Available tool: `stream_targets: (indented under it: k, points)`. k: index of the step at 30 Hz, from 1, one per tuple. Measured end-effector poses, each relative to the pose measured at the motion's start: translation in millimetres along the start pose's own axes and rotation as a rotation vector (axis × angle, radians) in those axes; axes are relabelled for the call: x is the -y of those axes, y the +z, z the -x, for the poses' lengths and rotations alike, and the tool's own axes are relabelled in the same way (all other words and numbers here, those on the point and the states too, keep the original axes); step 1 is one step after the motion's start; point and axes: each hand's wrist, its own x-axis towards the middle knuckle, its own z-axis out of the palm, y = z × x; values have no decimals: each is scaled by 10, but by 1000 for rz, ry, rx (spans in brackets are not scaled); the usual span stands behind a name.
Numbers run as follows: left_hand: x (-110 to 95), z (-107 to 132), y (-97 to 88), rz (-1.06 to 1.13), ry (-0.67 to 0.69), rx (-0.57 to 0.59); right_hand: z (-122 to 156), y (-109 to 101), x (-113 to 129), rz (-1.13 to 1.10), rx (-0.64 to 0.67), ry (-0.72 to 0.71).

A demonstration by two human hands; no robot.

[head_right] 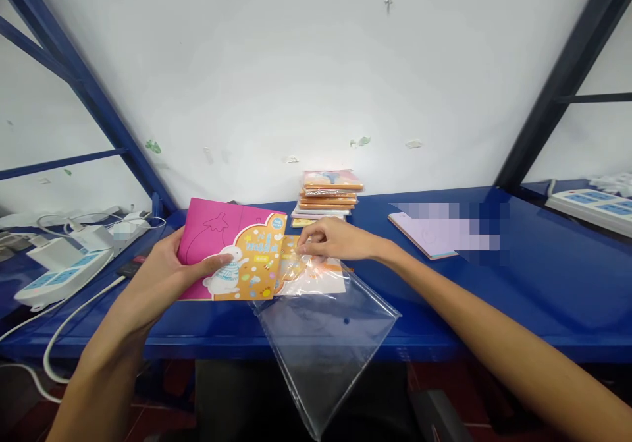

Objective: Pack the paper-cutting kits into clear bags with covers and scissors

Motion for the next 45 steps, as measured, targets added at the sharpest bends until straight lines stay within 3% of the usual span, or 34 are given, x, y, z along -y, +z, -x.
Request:
stream_targets:
  k: [11, 18, 31, 40, 45]
  points:
    - [60, -42, 29, 67, -28, 26, -65, 106, -85, 33, -145, -25]
    - [95, -53, 48, 154, -73, 86, -85, 129, -48, -31, -151, -7]
    - [86, -52, 50, 153, -90, 65, -71, 102, -36, -146, -187, -33]
    - [149, -68, 23, 181, -77, 24, -63, 155, -51, -74, -199, 41]
    - [111, -65, 51, 132, -75, 19, -1, 84, 2, -32, -150, -54]
